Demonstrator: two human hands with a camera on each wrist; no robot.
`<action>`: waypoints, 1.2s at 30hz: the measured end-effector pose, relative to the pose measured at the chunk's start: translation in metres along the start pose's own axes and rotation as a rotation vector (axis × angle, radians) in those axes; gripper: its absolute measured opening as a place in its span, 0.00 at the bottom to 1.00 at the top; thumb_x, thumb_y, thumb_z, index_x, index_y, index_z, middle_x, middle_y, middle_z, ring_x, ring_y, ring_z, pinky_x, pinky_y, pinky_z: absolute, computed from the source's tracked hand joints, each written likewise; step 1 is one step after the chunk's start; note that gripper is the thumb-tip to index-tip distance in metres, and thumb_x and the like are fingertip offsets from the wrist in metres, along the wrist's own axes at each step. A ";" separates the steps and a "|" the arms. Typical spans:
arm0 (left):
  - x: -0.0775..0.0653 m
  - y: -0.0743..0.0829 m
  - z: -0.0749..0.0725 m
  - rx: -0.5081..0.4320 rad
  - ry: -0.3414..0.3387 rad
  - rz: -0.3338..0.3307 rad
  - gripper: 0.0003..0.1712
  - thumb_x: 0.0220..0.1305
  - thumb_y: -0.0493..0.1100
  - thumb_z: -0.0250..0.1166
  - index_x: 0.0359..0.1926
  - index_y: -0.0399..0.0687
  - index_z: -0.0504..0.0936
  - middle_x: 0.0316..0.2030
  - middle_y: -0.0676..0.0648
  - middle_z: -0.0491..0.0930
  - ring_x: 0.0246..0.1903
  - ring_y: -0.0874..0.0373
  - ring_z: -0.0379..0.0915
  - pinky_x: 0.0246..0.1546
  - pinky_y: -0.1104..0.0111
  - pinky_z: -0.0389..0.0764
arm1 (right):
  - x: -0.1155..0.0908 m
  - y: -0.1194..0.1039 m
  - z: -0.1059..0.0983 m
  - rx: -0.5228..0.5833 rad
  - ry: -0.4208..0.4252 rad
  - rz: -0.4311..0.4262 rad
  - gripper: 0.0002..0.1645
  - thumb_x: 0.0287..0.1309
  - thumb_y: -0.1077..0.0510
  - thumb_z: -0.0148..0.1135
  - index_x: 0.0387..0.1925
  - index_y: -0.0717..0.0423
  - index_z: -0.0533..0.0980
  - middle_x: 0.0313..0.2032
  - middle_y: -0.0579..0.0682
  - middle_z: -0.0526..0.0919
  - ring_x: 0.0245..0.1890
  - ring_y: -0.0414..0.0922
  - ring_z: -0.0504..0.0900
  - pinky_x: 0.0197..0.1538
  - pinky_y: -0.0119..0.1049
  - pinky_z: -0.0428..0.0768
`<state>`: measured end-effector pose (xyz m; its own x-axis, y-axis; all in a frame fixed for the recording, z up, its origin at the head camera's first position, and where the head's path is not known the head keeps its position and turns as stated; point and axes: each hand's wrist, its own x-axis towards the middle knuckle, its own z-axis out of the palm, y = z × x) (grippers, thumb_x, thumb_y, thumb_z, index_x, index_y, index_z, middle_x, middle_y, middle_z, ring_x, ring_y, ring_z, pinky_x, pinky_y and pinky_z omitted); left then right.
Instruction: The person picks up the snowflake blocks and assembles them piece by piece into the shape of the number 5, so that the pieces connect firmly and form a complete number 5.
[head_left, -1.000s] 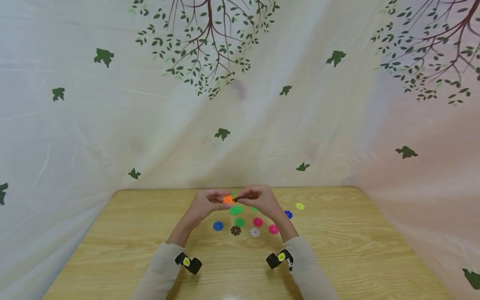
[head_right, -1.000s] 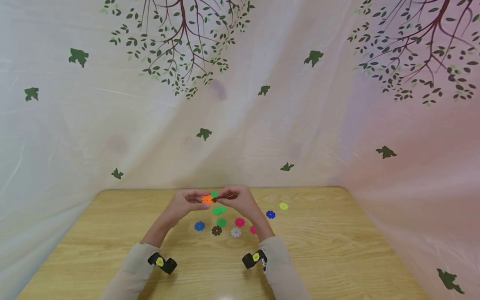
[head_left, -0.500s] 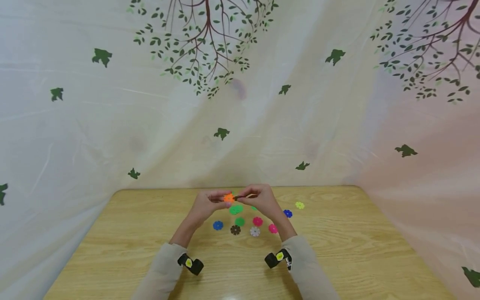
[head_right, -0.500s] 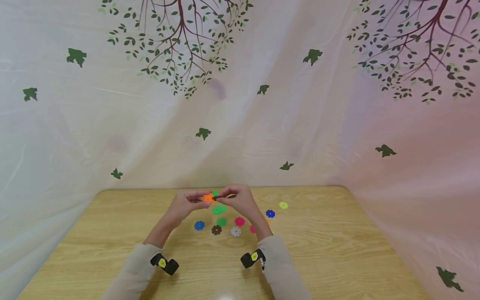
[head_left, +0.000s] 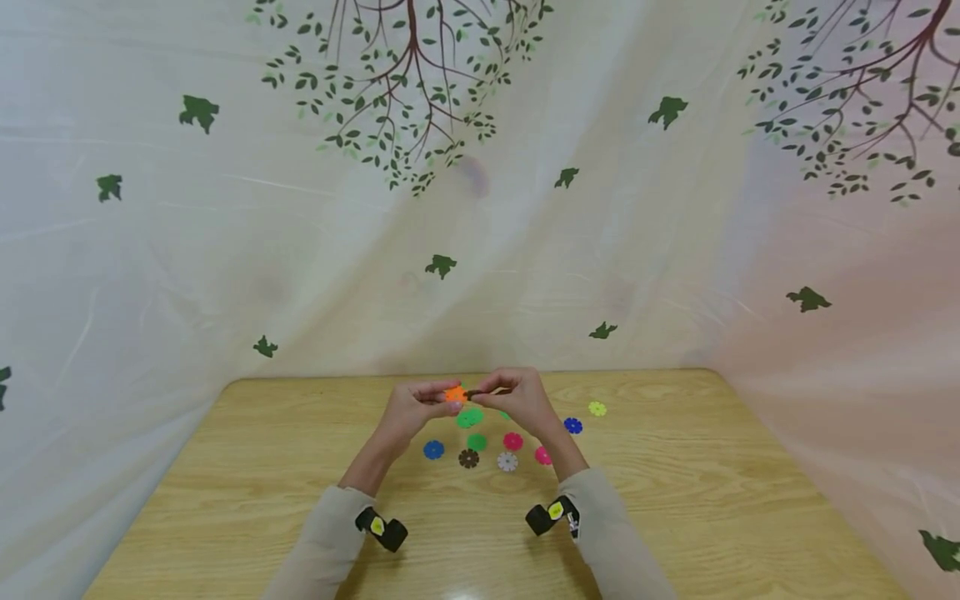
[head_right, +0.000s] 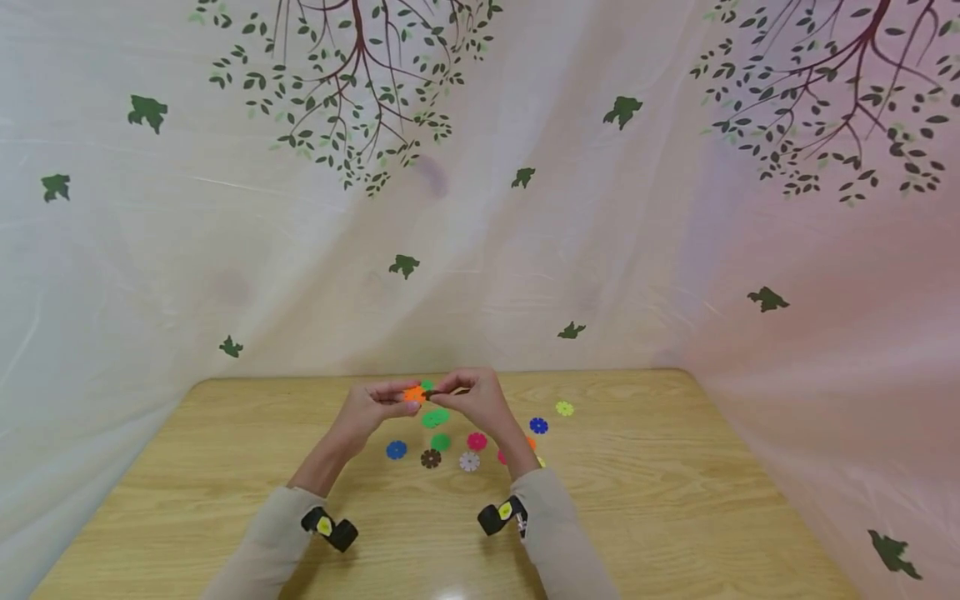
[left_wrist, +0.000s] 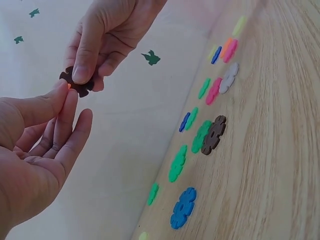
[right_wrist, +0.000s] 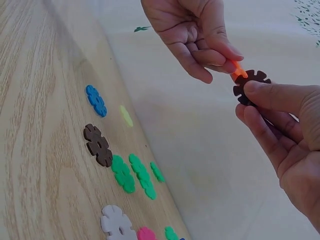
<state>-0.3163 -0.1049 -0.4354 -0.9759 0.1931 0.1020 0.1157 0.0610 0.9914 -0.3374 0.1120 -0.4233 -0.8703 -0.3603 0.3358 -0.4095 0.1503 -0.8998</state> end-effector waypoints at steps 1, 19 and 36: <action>0.000 0.000 0.000 -0.007 -0.002 -0.006 0.24 0.61 0.34 0.73 0.58 0.31 0.82 0.27 0.56 0.84 0.30 0.63 0.83 0.44 0.70 0.85 | 0.000 0.000 0.000 -0.001 0.001 0.001 0.05 0.57 0.67 0.73 0.34 0.68 0.86 0.35 0.66 0.87 0.32 0.41 0.85 0.38 0.32 0.87; 0.000 0.009 -0.013 0.052 -0.149 -0.042 0.25 0.66 0.40 0.70 0.62 0.36 0.80 0.44 0.47 0.87 0.43 0.59 0.85 0.58 0.56 0.82 | 0.004 0.002 0.005 -0.027 -0.037 -0.027 0.05 0.58 0.64 0.73 0.35 0.63 0.86 0.36 0.61 0.88 0.34 0.41 0.86 0.40 0.34 0.87; 0.005 -0.001 -0.032 -0.024 -0.125 -0.056 0.25 0.71 0.37 0.65 0.65 0.32 0.76 0.46 0.43 0.86 0.42 0.59 0.87 0.56 0.54 0.84 | -0.004 0.016 0.001 -0.215 -0.449 0.143 0.16 0.61 0.64 0.70 0.48 0.71 0.81 0.38 0.58 0.88 0.35 0.37 0.84 0.42 0.29 0.83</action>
<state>-0.3274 -0.1349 -0.4335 -0.9498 0.3106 0.0370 0.0559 0.0520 0.9971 -0.3401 0.1148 -0.4395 -0.7378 -0.6748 0.0190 -0.3834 0.3957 -0.8345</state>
